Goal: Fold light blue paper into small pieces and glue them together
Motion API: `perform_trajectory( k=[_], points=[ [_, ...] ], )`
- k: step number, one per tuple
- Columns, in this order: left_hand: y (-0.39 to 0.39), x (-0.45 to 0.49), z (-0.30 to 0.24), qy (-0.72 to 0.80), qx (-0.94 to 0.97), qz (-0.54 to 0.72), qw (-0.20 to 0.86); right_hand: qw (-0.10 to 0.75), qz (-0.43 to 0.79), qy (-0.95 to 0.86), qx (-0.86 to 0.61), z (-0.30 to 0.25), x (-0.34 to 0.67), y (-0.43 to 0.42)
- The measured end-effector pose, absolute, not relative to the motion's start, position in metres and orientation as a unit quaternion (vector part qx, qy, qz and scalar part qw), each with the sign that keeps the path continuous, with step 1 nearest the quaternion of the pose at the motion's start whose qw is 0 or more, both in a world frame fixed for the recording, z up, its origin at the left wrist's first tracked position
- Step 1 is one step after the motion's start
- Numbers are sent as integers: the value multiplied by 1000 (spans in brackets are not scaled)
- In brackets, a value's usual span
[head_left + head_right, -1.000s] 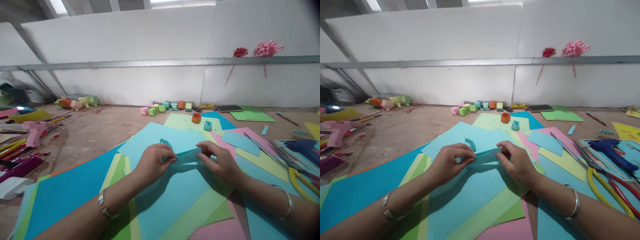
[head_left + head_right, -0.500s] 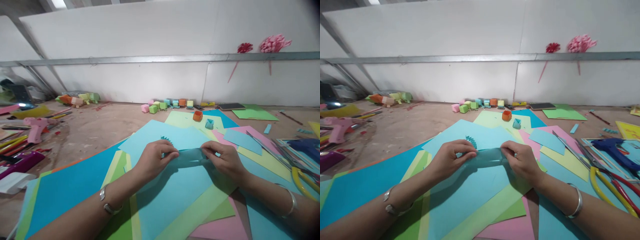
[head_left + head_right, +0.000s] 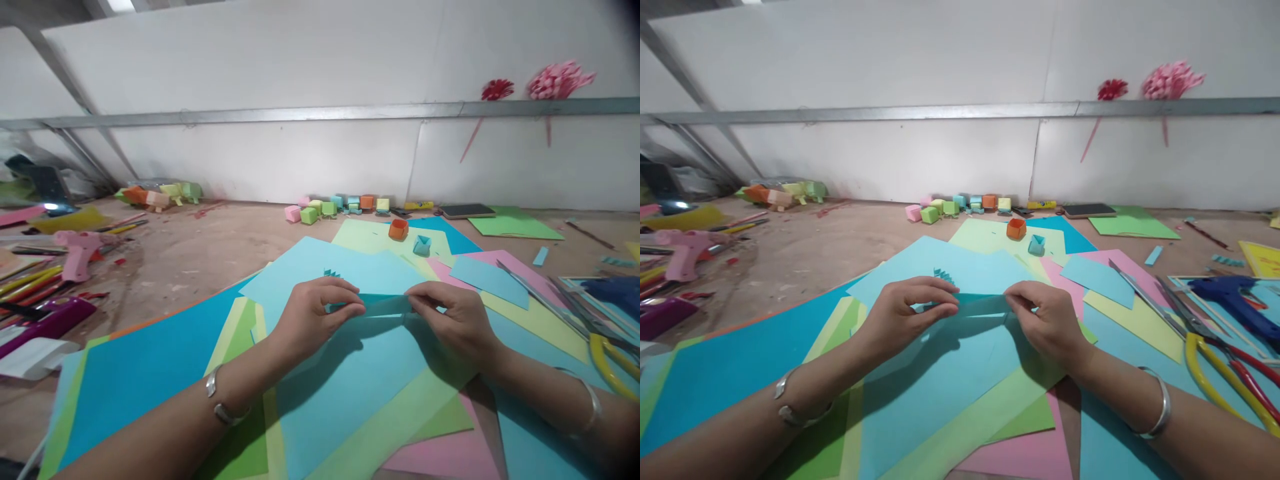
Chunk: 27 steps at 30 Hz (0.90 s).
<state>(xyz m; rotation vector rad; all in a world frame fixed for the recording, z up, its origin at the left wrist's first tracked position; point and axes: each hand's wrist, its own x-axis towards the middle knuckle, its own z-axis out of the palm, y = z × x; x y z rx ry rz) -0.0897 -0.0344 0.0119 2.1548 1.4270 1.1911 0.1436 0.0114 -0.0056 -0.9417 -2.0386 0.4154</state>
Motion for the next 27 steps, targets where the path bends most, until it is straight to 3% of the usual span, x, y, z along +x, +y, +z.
perform_trajectory(
  k=[8,16,27],
  points=[
    [-35,-90,13,532,740,399,99,431,126,-838,-311,-3,142,7],
    [-38,-86,18,622,669,367,174,411,129,-833,-348,-4,142,5],
    [-36,-85,17,620,639,346,297,382,164,-824,-385,-4,140,5]
  ],
)
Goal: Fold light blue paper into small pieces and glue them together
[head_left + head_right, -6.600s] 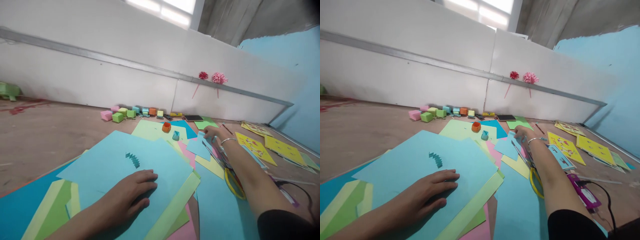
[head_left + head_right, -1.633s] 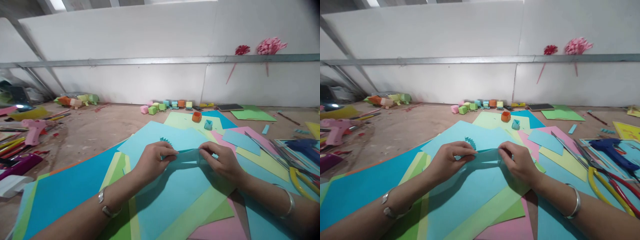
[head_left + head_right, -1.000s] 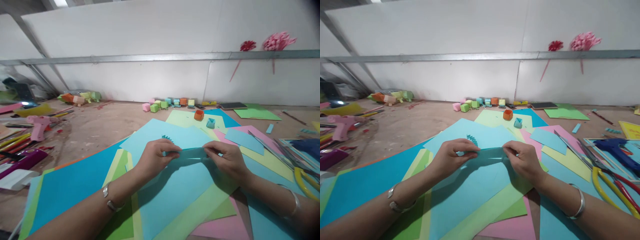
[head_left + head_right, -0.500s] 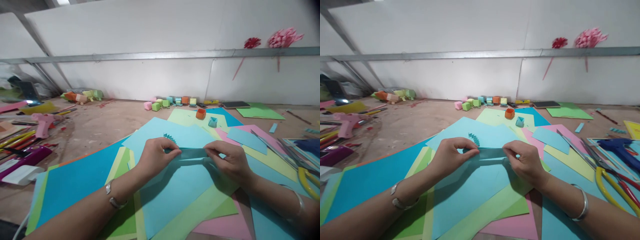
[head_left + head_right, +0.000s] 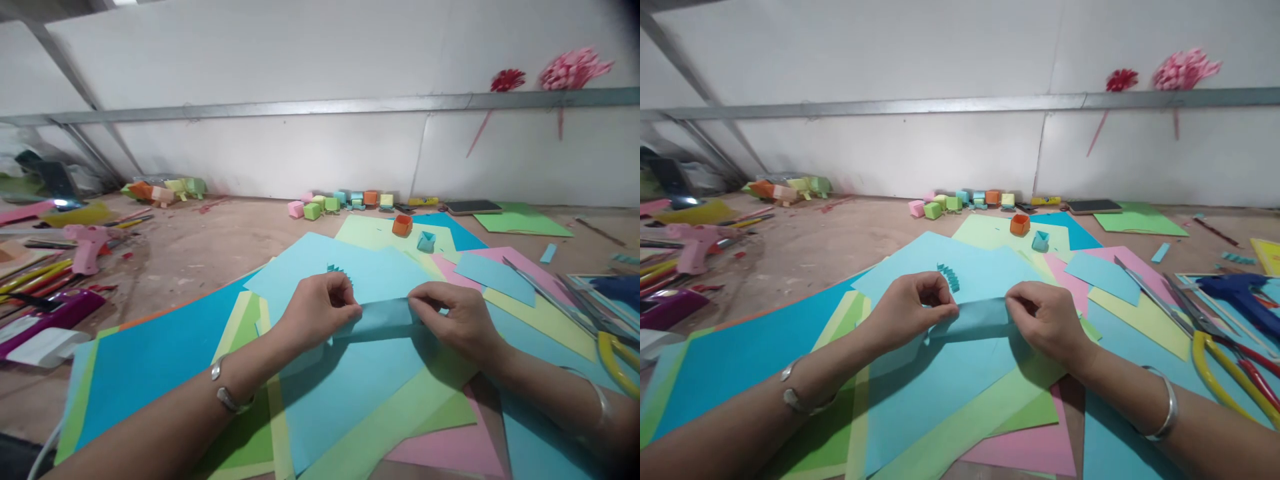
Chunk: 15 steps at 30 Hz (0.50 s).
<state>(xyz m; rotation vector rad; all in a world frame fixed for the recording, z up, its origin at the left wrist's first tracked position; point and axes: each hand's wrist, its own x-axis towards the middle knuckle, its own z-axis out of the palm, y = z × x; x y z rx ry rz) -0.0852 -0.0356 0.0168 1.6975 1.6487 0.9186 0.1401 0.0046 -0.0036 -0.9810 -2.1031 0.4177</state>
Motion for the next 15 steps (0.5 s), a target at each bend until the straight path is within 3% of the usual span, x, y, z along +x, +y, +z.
perform_trajectory(
  k=[7,15],
  points=[
    [-32,-87,10,615,679,303,263,304,154,-846,-411,-9,137,7],
    [-32,-84,2,593,737,261,195,214,20,-890,-403,-27,135,14]
  ],
)
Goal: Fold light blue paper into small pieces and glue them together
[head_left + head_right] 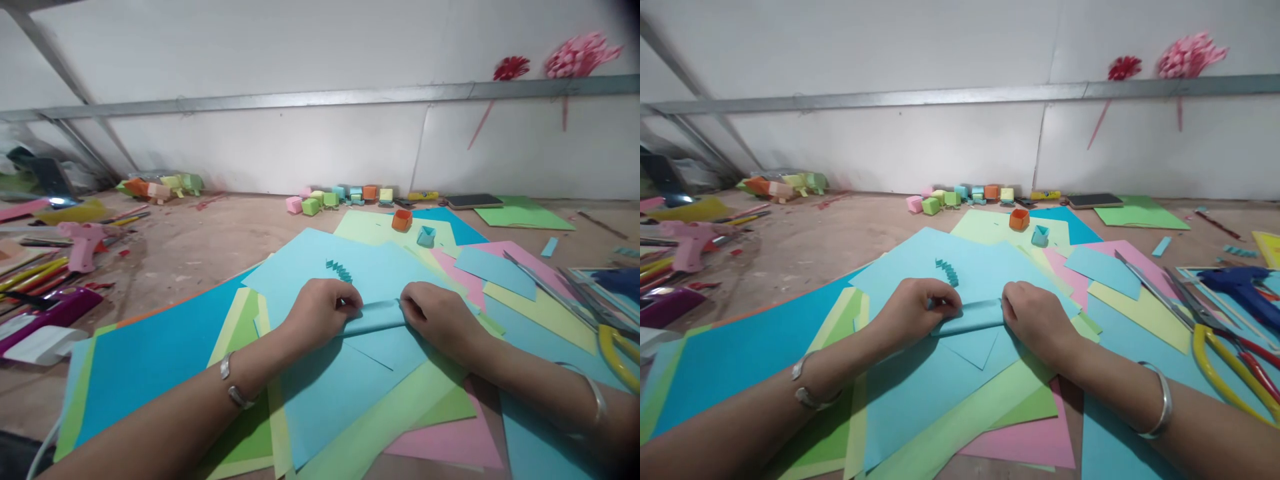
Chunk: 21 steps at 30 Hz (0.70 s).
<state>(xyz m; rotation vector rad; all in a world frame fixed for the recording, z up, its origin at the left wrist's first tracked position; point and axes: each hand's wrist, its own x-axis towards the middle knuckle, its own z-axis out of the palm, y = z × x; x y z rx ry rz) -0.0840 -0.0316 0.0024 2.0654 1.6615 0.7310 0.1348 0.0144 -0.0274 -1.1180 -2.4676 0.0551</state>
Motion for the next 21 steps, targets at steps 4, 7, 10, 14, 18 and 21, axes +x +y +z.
perform_trajectory(
  k=[4,7,10,14,18,21],
  points=[
    [-30,-86,0,560,770,256,167,177,-5,-894,-412,-28,134,14],
    [-28,-88,-1,544,786,246,162,154,-15,-894,-421,-26,132,12],
    [-27,-90,-2,532,800,224,165,145,-29,-894,-424,-22,131,10],
    [-26,-91,-2,500,828,204,151,137,-31,-900,-413,-16,132,12],
    [-24,-93,-2,493,835,193,149,113,-4,-936,-333,-13,140,21],
    [-23,-94,-3,496,830,196,162,93,-59,-958,-265,-11,147,28]
  ],
)
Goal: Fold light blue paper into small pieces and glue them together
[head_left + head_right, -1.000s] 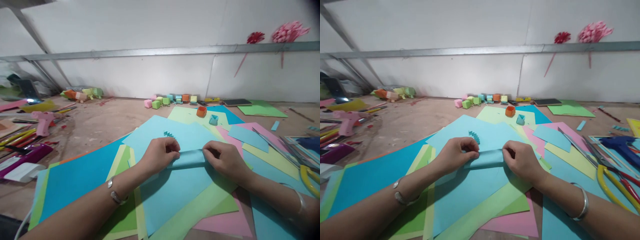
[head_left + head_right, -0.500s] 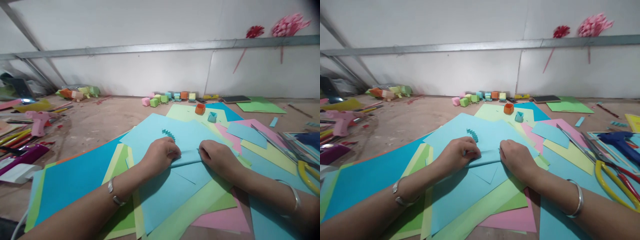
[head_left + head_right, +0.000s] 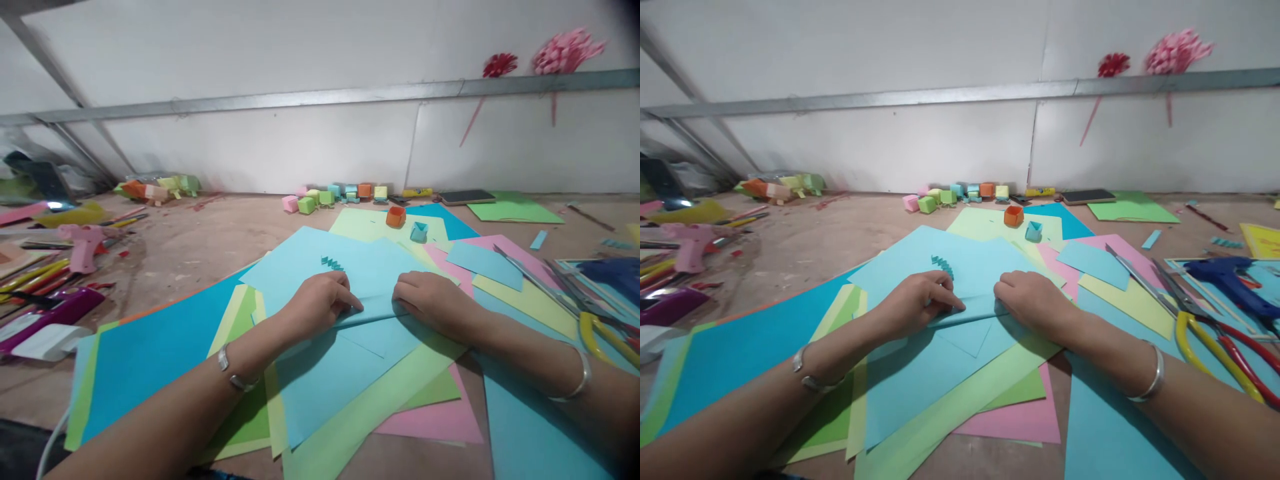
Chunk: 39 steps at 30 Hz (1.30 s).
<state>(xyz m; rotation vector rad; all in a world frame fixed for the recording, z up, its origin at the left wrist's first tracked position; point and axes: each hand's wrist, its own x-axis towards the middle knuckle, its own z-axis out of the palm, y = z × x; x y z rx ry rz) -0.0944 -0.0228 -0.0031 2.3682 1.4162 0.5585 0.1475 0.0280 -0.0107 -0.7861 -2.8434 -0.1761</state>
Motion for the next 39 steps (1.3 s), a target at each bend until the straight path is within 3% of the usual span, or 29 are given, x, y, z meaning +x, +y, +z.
perform_trajectory(
  k=[4,8,11,20,26,32,39],
  points=[
    [-23,-92,-5,493,832,203,154,75,-152,-966,-195,-6,152,30],
    [-25,-86,0,451,870,183,84,29,-171,-970,-168,1,150,25],
    [-25,-80,11,410,900,115,98,0,-164,-970,-182,4,149,22],
    [-22,-58,28,398,913,-90,3,12,1,-976,-217,8,157,33],
    [-33,-58,21,387,914,-112,-57,-9,57,-966,-254,14,157,30],
    [-37,-53,19,403,905,-118,-63,117,197,-914,-334,7,152,37],
    [-37,-51,17,406,904,-114,-65,94,254,-890,-368,9,151,42]
  ],
)
